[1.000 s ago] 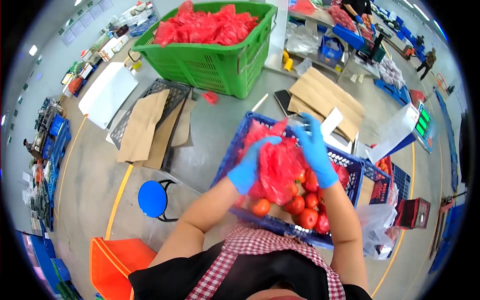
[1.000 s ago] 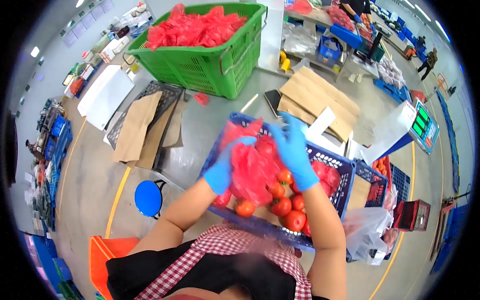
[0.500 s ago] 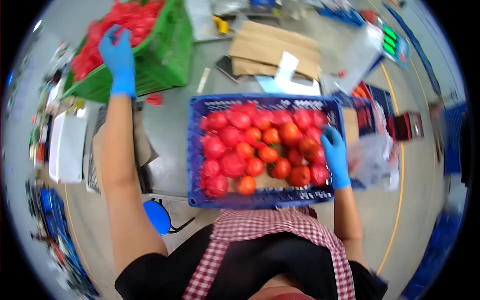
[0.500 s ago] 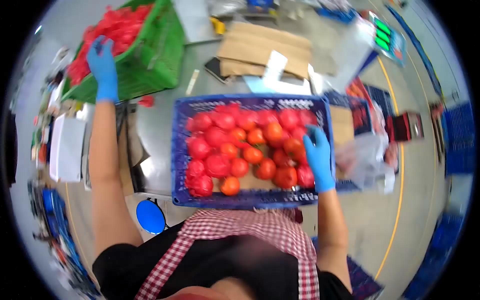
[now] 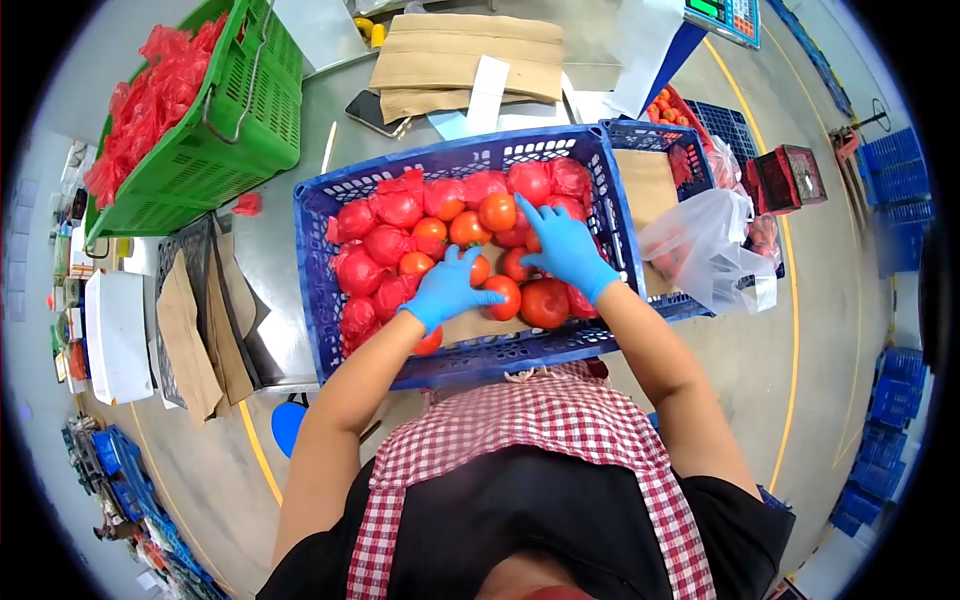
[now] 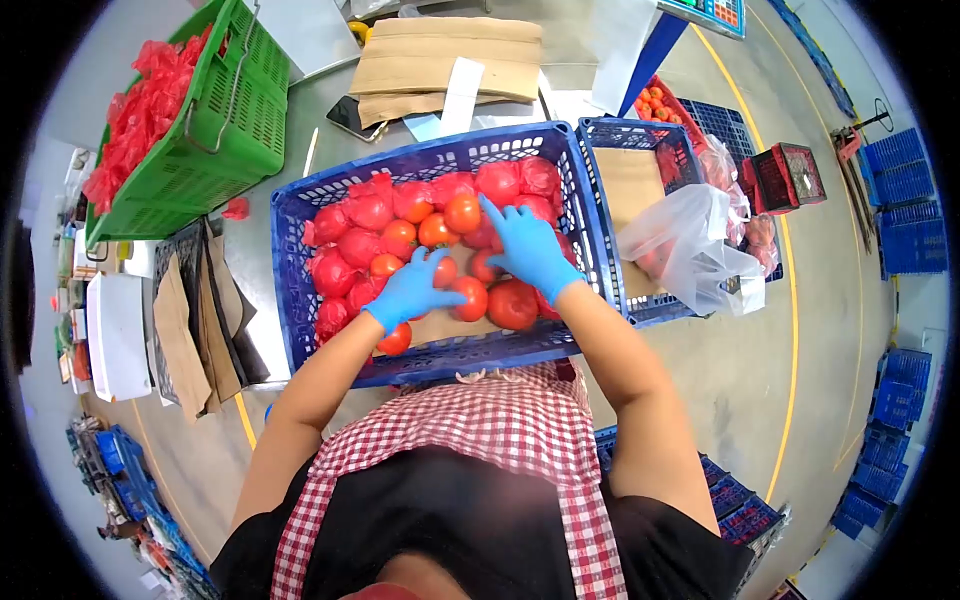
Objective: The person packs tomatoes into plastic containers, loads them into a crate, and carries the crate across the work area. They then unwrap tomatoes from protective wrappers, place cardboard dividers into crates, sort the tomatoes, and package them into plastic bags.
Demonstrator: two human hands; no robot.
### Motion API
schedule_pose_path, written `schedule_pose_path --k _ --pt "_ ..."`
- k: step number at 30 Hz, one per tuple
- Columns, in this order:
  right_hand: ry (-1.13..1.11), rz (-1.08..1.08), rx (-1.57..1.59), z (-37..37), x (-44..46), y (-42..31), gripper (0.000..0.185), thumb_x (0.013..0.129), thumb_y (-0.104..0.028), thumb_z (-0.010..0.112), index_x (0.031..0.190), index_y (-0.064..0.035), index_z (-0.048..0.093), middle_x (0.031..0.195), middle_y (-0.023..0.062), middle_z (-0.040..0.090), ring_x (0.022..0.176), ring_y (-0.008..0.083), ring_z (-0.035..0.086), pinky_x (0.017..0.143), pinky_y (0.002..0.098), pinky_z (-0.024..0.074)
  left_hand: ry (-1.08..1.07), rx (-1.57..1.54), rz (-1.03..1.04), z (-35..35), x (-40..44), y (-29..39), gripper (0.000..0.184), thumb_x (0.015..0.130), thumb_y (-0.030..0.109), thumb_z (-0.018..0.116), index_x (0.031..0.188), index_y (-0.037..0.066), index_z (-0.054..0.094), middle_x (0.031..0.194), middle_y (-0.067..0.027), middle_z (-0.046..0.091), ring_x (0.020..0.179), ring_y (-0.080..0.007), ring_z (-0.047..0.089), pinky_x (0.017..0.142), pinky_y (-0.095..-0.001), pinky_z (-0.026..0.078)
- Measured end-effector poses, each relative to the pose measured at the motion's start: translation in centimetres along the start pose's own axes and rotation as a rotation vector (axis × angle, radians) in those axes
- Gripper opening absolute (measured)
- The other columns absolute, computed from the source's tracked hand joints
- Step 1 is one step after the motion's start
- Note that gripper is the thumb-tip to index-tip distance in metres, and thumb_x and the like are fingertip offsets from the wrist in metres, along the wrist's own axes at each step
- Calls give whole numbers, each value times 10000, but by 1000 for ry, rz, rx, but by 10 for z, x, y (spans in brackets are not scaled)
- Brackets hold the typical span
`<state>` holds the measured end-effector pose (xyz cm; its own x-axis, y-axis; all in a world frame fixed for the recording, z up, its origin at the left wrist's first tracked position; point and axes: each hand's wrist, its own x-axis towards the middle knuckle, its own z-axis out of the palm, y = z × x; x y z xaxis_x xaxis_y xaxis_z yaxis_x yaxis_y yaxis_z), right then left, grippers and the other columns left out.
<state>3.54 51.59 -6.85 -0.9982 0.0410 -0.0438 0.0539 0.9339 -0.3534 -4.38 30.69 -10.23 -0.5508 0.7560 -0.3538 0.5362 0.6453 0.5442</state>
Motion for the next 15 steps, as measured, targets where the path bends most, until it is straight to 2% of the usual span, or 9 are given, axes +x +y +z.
schedule_pose_path --k 1,4,5,6,8,10,11,14,15 --pt "1 10 48 -4 4 -1 852 682 -243 698 1394 -181 234 995 181 524 873 333 557 678 423 486 -56 -191 -3 -1 2 -1 865 619 597 677 1270 93 413 1304 -236 329 1152 -393 433 887 -469 426" --pt "-68 27 51 12 27 -8 813 700 -237 683 1390 -233 251 1000 193 521 815 339 571 640 434 490 -22 363 -47 12 -17 45 864 595 613 684 1242 96 436 1301 -235 323 1215 -454 311 905 -549 373" --pt "-42 14 60 12 30 -13 780 715 -221 662 1384 -256 262 984 193 525 793 341 575 628 439 489 44 291 -23 29 -18 44 883 560 634 691 1224 102 455 1300 -225 323 1209 -508 238 906 -608 326" --pt "-17 5 67 12 28 -19 749 730 -206 641 1378 -279 272 968 192 529 771 343 580 616 444 488 84 215 -5 46 -14 38 879 543 638 695 1206 105 477 1293 -213 334 1159 -500 289 915 -599 323" --pt "200 -23 45 40 22 -12 617 771 -159 569 1334 -291 355 899 176 539 748 341 587 610 434 489 37 280 59 43 -18 50 789 558 616 691 1152 118 544 1309 -197 328 1128 -479 313 909 -593 332" --pt "112 -89 -15 43 14 -1 574 781 -164 563 1316 -271 386 940 183 529 745 339 587 609 443 487 -26 305 103 40 -22 46 785 537 616 699 1145 140 557 1321 -197 310 1166 -501 266 856 -618 362" --pt "83 -71 20 40 13 3 606 768 -181 583 1328 -252 365 961 188 521 740 336 588 609 445 486 -59 314 110 40 -25 46 784 526 616 703 1142 151 563 1327 -197 301 1185 -513 242 829 -631 377" --pt "219 127 224 33 15 9 657 748 -200 613 1342 -247 336 952 188 521 737 338 587 612 438 487 -76 441 15 47 -17 51 786 482 626 709 1099 150 604 1343 -199 288 1157 -520 262 847 -620 376" --pt "113 84 208 27 16 14 746 740 -226 633 1377 -272 249 957 193 515 761 344 586 596 436 489 -152 436 23 48 -14 51 786 463 631 712 1080 154 619 1345 -211 288 1158 -516 265 875 -608 357"
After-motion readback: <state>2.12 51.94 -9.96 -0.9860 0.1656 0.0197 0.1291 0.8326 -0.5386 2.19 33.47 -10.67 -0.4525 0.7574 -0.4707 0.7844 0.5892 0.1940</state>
